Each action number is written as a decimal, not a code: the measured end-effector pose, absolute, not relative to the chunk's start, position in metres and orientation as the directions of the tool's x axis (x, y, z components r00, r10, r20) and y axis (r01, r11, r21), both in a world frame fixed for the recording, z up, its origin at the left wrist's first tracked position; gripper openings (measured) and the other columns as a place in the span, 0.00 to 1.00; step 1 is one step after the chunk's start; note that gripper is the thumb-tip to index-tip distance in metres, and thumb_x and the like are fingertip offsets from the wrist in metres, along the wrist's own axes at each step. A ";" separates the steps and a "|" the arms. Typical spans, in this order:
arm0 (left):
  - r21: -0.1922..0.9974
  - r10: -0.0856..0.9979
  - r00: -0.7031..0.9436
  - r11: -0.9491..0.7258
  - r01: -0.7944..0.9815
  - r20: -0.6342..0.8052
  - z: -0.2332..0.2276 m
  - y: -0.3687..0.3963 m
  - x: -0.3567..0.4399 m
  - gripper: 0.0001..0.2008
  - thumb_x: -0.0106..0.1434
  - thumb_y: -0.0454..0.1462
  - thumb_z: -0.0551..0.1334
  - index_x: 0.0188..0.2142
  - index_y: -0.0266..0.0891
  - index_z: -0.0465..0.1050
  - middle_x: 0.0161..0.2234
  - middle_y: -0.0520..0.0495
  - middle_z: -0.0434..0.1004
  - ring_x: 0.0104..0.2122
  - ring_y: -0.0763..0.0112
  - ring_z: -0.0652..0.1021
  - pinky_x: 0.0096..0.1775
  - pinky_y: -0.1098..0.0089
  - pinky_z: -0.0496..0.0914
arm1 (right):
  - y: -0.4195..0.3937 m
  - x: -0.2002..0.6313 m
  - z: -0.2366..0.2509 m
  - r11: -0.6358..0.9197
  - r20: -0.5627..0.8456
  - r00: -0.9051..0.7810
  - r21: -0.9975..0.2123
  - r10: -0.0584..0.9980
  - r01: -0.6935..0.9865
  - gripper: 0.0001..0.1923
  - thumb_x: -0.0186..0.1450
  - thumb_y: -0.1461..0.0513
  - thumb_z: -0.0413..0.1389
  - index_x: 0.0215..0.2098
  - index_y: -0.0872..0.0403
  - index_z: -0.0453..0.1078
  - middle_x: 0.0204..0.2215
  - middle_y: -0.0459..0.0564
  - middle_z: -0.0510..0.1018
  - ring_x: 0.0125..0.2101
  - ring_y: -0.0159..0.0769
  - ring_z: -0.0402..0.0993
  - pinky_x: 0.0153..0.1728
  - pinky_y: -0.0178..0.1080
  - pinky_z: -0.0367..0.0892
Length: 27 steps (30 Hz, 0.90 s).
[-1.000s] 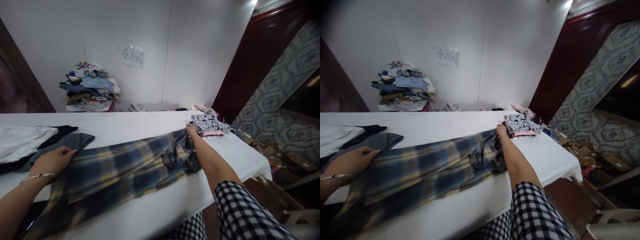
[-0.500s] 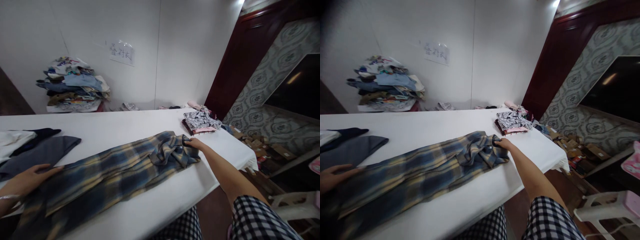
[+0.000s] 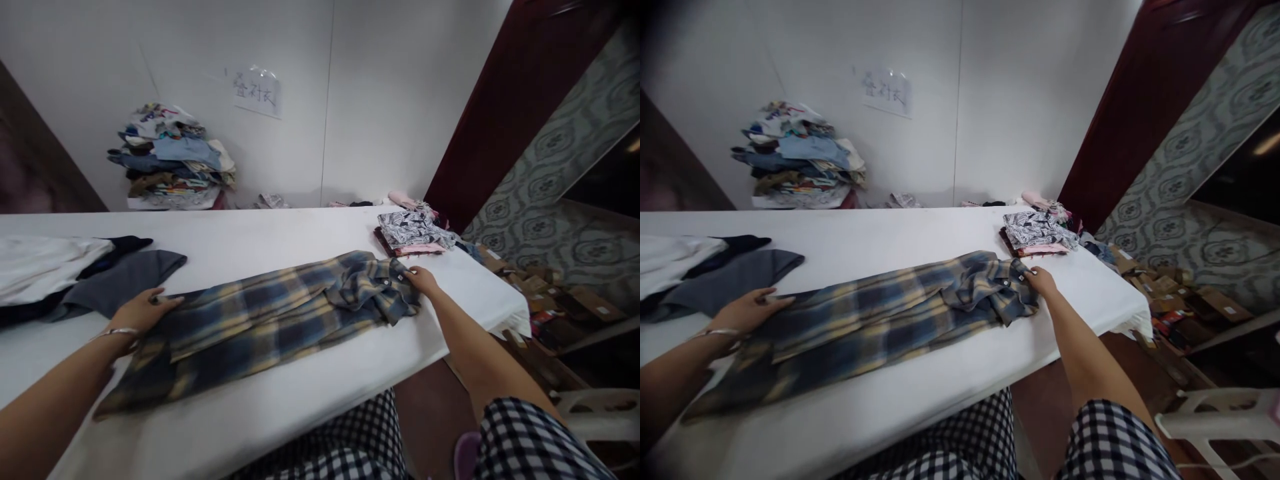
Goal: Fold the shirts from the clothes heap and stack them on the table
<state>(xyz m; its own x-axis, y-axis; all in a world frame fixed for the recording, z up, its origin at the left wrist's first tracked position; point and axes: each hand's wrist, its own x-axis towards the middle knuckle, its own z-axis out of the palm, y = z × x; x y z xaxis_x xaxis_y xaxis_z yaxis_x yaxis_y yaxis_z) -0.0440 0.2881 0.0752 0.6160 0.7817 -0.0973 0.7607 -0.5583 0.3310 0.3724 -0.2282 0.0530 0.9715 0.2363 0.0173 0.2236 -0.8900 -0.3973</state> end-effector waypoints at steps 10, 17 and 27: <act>0.277 0.483 0.845 -0.865 0.418 0.231 0.087 0.194 -0.076 0.26 0.61 0.50 0.55 0.49 0.33 0.71 0.51 0.35 0.71 0.51 0.56 0.70 0.55 0.60 0.62 | -0.214 0.280 0.043 -0.413 0.201 0.637 -0.612 0.744 0.675 0.30 0.57 0.57 0.58 0.57 0.51 0.65 0.57 0.53 0.69 0.56 0.45 0.65 0.57 0.48 0.59; 0.128 0.311 0.945 -0.946 0.297 0.106 0.068 0.175 -0.067 0.19 0.63 0.44 0.51 0.44 0.40 0.76 0.47 0.40 0.76 0.47 0.56 0.74 0.49 0.58 0.67 | -0.213 0.268 0.053 -0.317 0.541 0.650 -0.585 0.533 0.747 0.16 0.60 0.62 0.49 0.44 0.52 0.73 0.41 0.51 0.78 0.44 0.41 0.74 0.49 0.45 0.67; 0.038 0.376 0.926 -0.925 0.378 -0.037 0.089 0.171 -0.061 0.23 0.59 0.36 0.48 0.49 0.37 0.73 0.48 0.38 0.76 0.46 0.53 0.76 0.46 0.56 0.69 | -0.216 0.242 0.080 -0.262 0.650 0.573 -0.518 0.499 0.815 0.14 0.62 0.65 0.48 0.44 0.51 0.71 0.38 0.50 0.76 0.40 0.39 0.73 0.42 0.42 0.68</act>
<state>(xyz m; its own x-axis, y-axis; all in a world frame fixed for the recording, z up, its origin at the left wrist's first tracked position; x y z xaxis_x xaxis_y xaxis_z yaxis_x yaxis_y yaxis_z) -0.0613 0.1712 0.0888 0.9258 0.3762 -0.0369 0.3775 -0.9252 0.0375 0.2422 -0.2157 0.0801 0.5732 0.4994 0.6497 0.8146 -0.2617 -0.5176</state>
